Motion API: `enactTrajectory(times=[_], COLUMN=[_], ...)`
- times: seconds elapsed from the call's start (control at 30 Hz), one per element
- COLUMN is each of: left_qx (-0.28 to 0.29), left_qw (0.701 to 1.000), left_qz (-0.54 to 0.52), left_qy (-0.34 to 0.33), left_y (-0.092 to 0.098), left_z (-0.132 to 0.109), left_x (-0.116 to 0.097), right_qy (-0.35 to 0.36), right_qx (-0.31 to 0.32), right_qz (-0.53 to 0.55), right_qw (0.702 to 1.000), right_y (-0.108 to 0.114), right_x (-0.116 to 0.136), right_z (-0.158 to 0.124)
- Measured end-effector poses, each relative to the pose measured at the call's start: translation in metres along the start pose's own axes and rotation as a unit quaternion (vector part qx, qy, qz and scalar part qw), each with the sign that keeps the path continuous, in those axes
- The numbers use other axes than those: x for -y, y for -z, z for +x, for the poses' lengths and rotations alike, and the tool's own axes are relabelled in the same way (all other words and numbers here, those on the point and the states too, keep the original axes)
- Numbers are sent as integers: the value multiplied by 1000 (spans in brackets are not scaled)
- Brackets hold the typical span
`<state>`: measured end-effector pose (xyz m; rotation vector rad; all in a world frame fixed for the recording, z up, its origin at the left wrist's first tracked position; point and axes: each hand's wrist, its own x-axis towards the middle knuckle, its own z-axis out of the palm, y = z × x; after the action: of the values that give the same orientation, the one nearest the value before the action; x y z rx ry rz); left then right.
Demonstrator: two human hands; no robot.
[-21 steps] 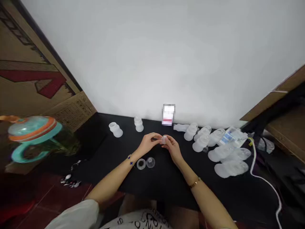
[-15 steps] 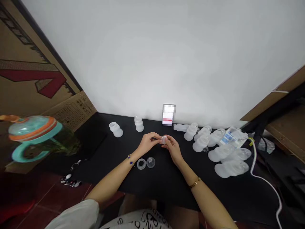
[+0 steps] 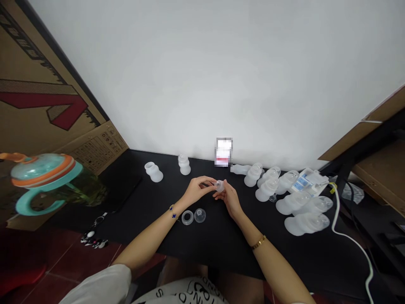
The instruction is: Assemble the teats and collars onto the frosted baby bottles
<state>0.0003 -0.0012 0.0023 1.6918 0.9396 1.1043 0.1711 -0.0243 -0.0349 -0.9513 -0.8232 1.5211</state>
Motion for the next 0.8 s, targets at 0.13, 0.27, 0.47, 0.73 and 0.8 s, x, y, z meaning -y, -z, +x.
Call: enactTrajectory(times=[0.13,0.27,0.47,0.73,0.8], left_qx=[1,6,11,-8,-9], left_qw=[1000,1000,999,996,995], left_qz=[5,25,42,81,88], left_qy=[-2,-8,-15,-30,-36], left_y=[0,3,6,3,3], left_z=[0,2,3,3,2], left_x=[0,0,2,6,7], right_qy=[-4,-10,-7,-3,-3], right_qx=[3,6,-1,4,3], right_qz=[-4,-7,-21,-31,-32], right_qw=[1000,1000,1000,999,999], right_y=[0,1,3,4,4], right_x=[0,0,0,-2,-2], right_z=[1,1,1,1,1])
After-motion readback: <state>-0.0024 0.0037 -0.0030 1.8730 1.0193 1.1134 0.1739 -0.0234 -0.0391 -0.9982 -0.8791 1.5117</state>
